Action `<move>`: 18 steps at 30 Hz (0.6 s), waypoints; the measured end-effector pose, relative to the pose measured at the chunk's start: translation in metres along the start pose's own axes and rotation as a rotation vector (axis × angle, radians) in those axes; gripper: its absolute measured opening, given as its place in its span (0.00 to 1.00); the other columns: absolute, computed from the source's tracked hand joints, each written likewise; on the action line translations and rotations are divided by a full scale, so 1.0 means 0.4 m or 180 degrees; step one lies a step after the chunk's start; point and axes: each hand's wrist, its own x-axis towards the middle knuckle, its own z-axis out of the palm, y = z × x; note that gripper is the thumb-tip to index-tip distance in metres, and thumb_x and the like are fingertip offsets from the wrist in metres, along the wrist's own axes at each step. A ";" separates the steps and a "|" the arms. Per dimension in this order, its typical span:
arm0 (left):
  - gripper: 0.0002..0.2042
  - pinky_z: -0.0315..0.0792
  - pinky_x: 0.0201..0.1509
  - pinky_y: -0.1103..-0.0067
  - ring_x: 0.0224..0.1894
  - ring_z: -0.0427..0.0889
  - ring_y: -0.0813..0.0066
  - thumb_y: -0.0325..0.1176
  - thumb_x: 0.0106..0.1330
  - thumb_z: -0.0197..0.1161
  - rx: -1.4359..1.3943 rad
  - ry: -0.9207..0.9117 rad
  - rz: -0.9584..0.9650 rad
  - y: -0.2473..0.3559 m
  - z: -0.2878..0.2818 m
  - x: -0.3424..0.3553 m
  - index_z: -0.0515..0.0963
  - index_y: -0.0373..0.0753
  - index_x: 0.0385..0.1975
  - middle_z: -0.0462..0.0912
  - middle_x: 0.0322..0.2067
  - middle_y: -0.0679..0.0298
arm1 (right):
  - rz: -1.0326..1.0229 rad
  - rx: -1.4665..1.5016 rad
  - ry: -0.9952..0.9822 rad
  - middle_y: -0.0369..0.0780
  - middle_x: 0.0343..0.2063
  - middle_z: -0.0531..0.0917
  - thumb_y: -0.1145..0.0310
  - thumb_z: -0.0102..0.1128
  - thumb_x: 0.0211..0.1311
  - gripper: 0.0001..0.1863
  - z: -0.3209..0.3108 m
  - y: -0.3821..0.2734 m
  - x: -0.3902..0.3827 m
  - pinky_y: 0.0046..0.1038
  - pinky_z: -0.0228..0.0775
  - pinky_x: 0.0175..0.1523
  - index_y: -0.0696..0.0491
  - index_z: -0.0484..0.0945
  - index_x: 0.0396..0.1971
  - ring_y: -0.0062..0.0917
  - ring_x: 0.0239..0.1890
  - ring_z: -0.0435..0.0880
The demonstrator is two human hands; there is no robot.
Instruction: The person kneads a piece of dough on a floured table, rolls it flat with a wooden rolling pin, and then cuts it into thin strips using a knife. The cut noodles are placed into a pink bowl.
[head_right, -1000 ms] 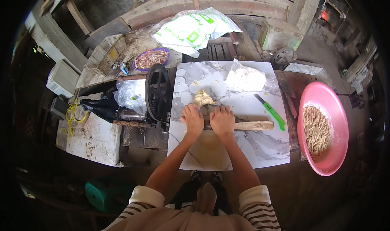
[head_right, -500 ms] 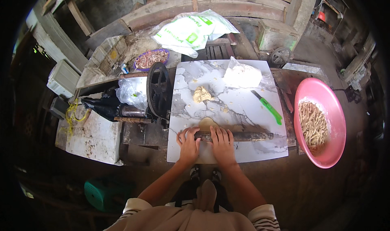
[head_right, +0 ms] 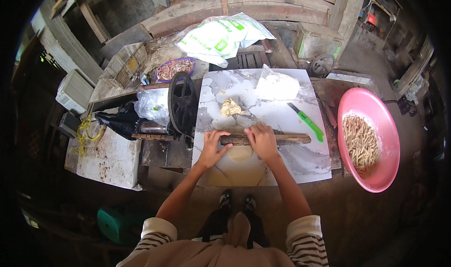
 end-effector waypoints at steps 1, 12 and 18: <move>0.16 0.59 0.56 0.66 0.47 0.66 0.57 0.36 0.62 0.61 -0.0089 0.0007 -0.0127 -0.005 0.002 0.010 0.71 0.41 0.48 0.73 0.44 0.59 | 0.0229 -0.0074 -0.0086 0.43 0.28 0.79 0.62 0.54 0.63 0.12 0.001 0.004 0.022 0.37 0.67 0.45 0.56 0.77 0.29 0.37 0.39 0.76; 0.13 0.56 0.50 0.57 0.50 0.63 0.54 0.42 0.69 0.48 0.1024 0.1012 -0.1795 -0.042 0.146 0.126 0.67 0.39 0.43 0.68 0.44 0.57 | 0.0574 -0.1155 0.0412 0.43 0.30 0.78 0.52 0.46 0.67 0.21 0.115 0.027 0.102 0.38 0.66 0.44 0.56 0.77 0.28 0.36 0.42 0.73; 0.09 0.54 0.49 0.60 0.48 0.63 0.56 0.30 0.63 0.51 0.0566 0.0772 -0.1445 0.033 0.118 -0.013 0.66 0.39 0.42 0.66 0.41 0.56 | 0.0330 -0.1110 0.0716 0.42 0.32 0.73 0.52 0.51 0.64 0.18 0.070 -0.060 -0.042 0.39 0.61 0.46 0.54 0.73 0.28 0.37 0.41 0.70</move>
